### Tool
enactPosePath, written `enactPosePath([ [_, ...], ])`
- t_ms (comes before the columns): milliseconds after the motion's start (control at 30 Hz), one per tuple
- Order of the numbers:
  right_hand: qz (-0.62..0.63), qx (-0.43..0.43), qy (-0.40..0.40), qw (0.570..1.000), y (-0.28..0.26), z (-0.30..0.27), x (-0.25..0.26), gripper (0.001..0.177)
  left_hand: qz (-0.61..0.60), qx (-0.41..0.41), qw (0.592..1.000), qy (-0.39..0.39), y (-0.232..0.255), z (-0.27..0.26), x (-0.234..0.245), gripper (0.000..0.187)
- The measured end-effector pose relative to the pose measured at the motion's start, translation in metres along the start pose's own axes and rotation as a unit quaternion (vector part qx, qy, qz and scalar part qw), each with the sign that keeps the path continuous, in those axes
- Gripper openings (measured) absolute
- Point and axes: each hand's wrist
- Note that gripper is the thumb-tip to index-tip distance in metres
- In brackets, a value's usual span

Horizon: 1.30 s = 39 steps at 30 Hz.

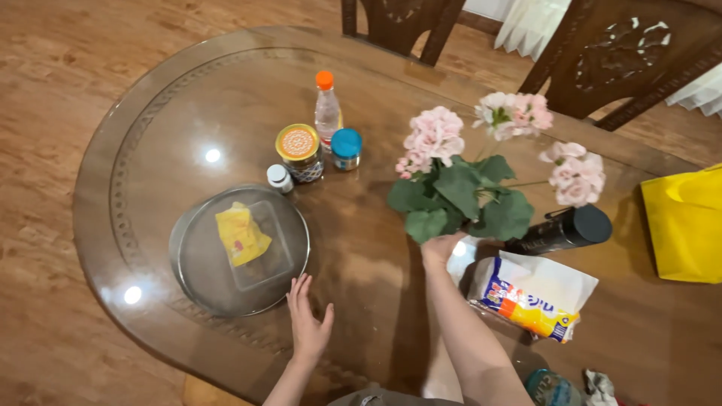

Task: The person sprays a cleaning solution onto a wooden dining table and wipes the surface with a cloth in circular motions. They move a metal tray and other items aside to reach more area, then continue wiping the entire tabletop until it appears clean and shiny.

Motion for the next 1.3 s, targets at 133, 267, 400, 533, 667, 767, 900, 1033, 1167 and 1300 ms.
enactPosePath([
  [133,0.053,-0.024,-0.027,0.998,-0.014,-0.024,-0.053,0.103,0.01,0.012,1.0,0.011,-0.007,0.0,0.008,0.076],
  [267,0.099,-0.04,-0.059,0.993,-0.058,-0.049,-0.083,0.101,0.082,0.011,0.996,0.021,-0.012,0.002,0.026,0.071],
  [400,0.09,0.001,-0.087,0.992,-0.117,-0.07,-0.111,0.1,0.107,-0.008,0.993,0.038,-0.025,0.002,0.044,0.067],
  [533,0.08,0.03,-0.105,0.991,-0.118,-0.094,-0.144,0.1,0.123,-0.004,0.991,0.051,-0.035,-0.01,0.051,0.065],
  [667,0.114,0.023,-0.13,0.985,-0.148,-0.108,-0.158,0.093,0.132,0.006,0.99,0.057,-0.039,-0.024,0.053,0.066],
  [767,0.153,0.023,-0.143,0.978,-0.137,-0.125,-0.168,0.093,0.131,0.013,0.99,0.06,-0.035,-0.031,0.055,0.066],
  [900,0.211,-0.076,-0.259,0.94,-0.081,-0.148,-0.175,0.089,0.135,0.013,0.99,0.046,-0.023,-0.03,0.051,0.067],
  [1033,0.113,-0.001,-0.25,0.962,-0.127,-0.119,-0.074,0.107,0.122,-0.023,0.992,0.027,0.005,-0.025,0.031,0.066],
  [1167,0.007,-0.013,-0.106,0.994,-0.112,-0.097,0.07,0.091,0.081,-0.079,0.991,-0.068,0.05,-0.015,-0.019,0.062],
  [1300,-0.096,-0.03,0.137,0.986,-0.092,-0.073,0.203,0.081,-0.065,-0.143,0.971,-0.177,0.116,0.002,-0.09,0.047],
])
Point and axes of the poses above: each hand's wrist, its own z-axis towards the middle knuckle, its own x-axis out of the back of the hand, y = z × x, and after that the axes turned 5 degrees about -x, right-handed
